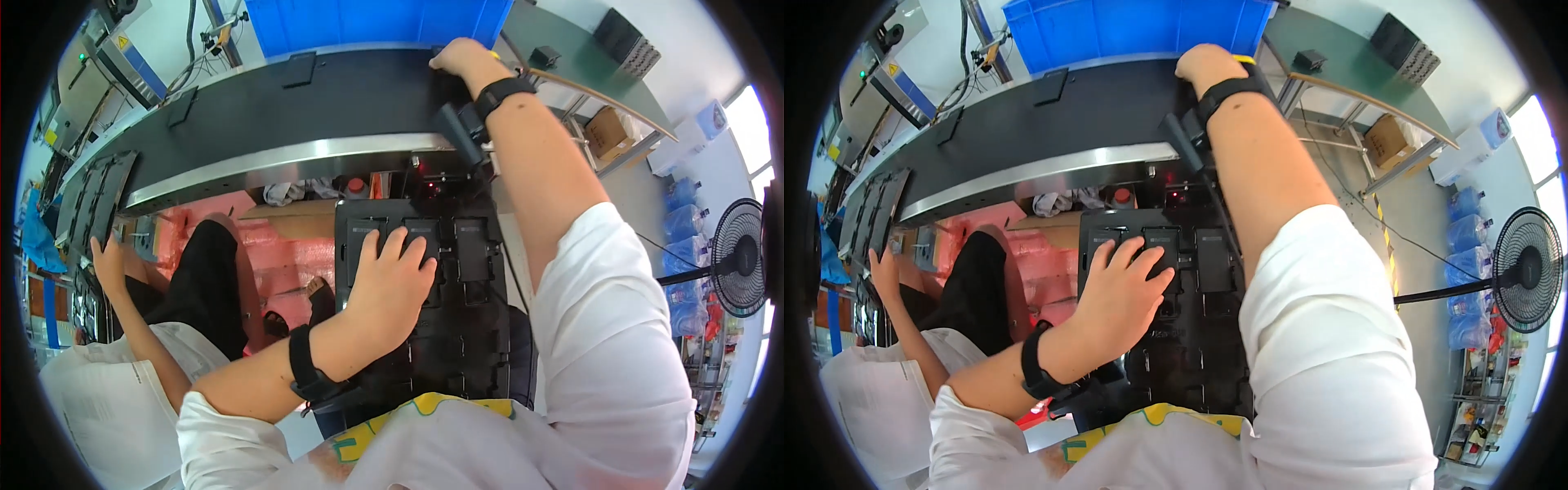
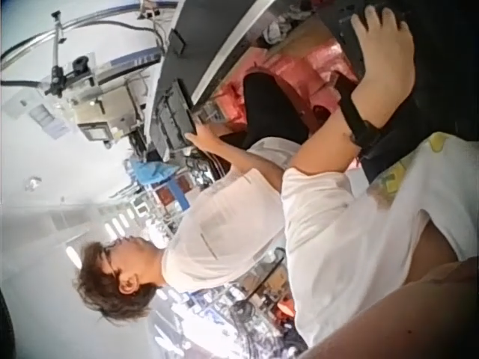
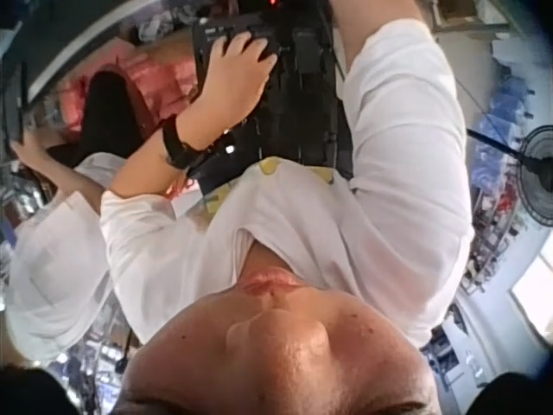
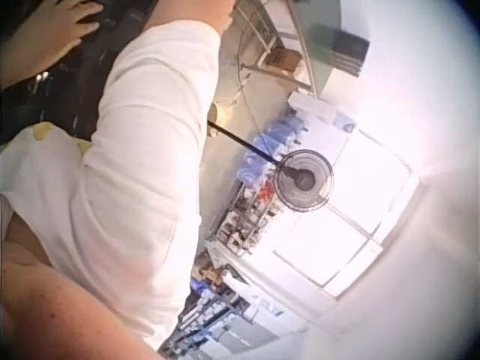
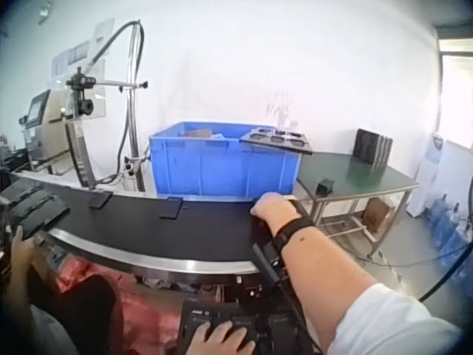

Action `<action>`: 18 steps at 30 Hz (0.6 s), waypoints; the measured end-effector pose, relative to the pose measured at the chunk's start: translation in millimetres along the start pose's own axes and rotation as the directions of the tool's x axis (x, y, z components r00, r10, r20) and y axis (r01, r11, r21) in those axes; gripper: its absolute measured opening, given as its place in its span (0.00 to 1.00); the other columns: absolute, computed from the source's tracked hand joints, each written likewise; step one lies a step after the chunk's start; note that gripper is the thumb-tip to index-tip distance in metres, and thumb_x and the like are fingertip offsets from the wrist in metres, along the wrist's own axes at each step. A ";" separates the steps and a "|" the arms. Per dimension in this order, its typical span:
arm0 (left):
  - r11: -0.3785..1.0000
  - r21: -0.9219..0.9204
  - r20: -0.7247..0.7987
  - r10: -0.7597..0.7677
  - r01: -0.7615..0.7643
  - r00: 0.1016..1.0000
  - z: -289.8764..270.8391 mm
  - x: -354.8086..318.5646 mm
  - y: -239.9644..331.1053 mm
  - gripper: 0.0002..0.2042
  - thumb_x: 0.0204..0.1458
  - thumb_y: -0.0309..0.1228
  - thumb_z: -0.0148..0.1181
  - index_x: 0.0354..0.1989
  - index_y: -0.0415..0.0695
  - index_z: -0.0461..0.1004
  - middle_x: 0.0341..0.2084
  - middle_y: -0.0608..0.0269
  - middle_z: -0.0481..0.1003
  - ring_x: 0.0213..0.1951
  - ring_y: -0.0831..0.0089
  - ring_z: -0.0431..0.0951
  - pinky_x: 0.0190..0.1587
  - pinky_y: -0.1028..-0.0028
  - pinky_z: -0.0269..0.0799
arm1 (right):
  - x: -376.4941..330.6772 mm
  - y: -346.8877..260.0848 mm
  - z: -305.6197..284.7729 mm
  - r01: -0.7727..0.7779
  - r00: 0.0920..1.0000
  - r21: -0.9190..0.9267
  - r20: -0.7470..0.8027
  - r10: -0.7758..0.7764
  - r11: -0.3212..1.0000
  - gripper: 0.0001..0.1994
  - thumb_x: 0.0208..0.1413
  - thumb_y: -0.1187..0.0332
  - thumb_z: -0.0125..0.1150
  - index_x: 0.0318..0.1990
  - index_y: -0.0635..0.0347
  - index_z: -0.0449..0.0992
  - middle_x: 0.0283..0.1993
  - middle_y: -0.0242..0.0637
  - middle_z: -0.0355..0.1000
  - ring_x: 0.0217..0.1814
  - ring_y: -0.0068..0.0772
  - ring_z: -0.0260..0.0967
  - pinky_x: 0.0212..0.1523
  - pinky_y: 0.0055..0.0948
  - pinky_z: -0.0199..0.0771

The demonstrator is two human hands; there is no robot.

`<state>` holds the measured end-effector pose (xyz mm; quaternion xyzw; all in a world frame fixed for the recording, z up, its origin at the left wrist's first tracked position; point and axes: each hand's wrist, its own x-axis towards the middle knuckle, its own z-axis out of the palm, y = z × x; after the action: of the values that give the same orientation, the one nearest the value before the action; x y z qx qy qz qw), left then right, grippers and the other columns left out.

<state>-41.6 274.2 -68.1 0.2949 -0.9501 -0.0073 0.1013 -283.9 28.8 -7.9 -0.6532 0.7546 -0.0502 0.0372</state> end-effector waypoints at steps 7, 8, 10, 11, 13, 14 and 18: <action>0.967 -0.232 -0.506 -0.026 -0.107 0.862 -39.2 132.9 -123.7 0.11 0.52 0.36 0.54 0.31 0.39 0.75 0.32 0.54 0.74 0.38 0.56 0.74 0.41 0.64 0.69 | -90.8 35.5 -14.3 0.003 0.984 0.752 -0.121 0.134 0.659 0.23 0.44 0.51 0.68 0.15 0.51 0.61 0.14 0.24 0.55 0.14 0.16 0.49 0.15 0.21 0.46; 0.988 -0.154 -0.436 -0.095 0.029 0.895 -40.2 147.7 -155.3 0.17 0.53 0.40 0.55 0.44 0.42 0.74 0.45 0.51 0.73 0.51 0.56 0.71 0.53 0.65 0.65 | -117.2 26.9 -16.4 0.003 0.993 0.742 -0.081 0.085 0.671 0.23 0.43 0.51 0.68 0.15 0.52 0.61 0.14 0.24 0.56 0.14 0.17 0.51 0.15 0.21 0.46; 0.991 0.104 -0.511 -0.017 0.082 0.859 -5.5 174.7 -235.5 0.25 0.54 0.44 0.54 0.58 0.45 0.66 0.59 0.51 0.62 0.63 0.58 0.58 0.64 0.67 0.52 | -176.7 12.3 -24.7 -0.106 0.994 0.796 0.101 0.041 0.596 0.22 0.41 0.51 0.70 0.14 0.53 0.63 0.14 0.24 0.57 0.15 0.16 0.52 0.17 0.20 0.47; 0.990 0.035 -0.289 -0.122 0.138 0.949 4.1 182.6 -268.7 0.28 0.54 0.47 0.53 0.61 0.46 0.61 0.62 0.51 0.58 0.66 0.58 0.52 0.66 0.67 0.47 | -203.6 7.7 -24.8 -0.194 0.978 0.766 0.198 0.063 0.613 0.22 0.41 0.52 0.70 0.14 0.53 0.63 0.14 0.24 0.57 0.16 0.16 0.53 0.17 0.20 0.48; 0.993 -0.057 -0.073 -0.109 0.105 0.991 15.0 191.5 -297.2 0.32 0.54 0.52 0.51 0.63 0.45 0.58 0.64 0.52 0.56 0.67 0.56 0.50 0.67 0.67 0.45 | -250.2 10.0 -24.9 -0.229 0.945 0.639 0.327 0.011 0.734 0.20 0.49 0.56 0.65 0.18 0.60 0.67 0.15 0.24 0.58 0.18 0.15 0.55 0.21 0.21 0.59; 0.984 -0.177 -0.082 -0.026 0.011 0.996 14.2 197.6 -296.7 0.35 0.50 0.55 0.55 0.61 0.43 0.61 0.60 0.47 0.60 0.63 0.52 0.56 0.64 0.66 0.51 | -271.0 11.8 -17.1 -0.258 0.937 0.640 0.349 0.026 0.724 0.20 0.49 0.56 0.65 0.18 0.60 0.67 0.15 0.24 0.58 0.18 0.15 0.55 0.21 0.21 0.59; 0.989 -0.053 0.270 -0.118 0.138 0.955 -48.4 196.4 -184.3 0.38 0.49 0.55 0.56 0.63 0.40 0.58 0.61 0.42 0.56 0.64 0.52 0.54 0.64 0.63 0.50 | -336.3 22.9 12.0 -0.542 0.822 0.745 0.566 0.061 0.389 0.18 0.56 0.60 0.57 0.22 0.65 0.69 0.19 0.27 0.64 0.22 0.18 0.59 0.25 0.22 0.62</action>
<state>-87.3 13.9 2.6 0.3483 -0.9331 -0.0874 -0.0177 -256.6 364.5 -25.8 -0.3731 0.6923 -0.2743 0.5534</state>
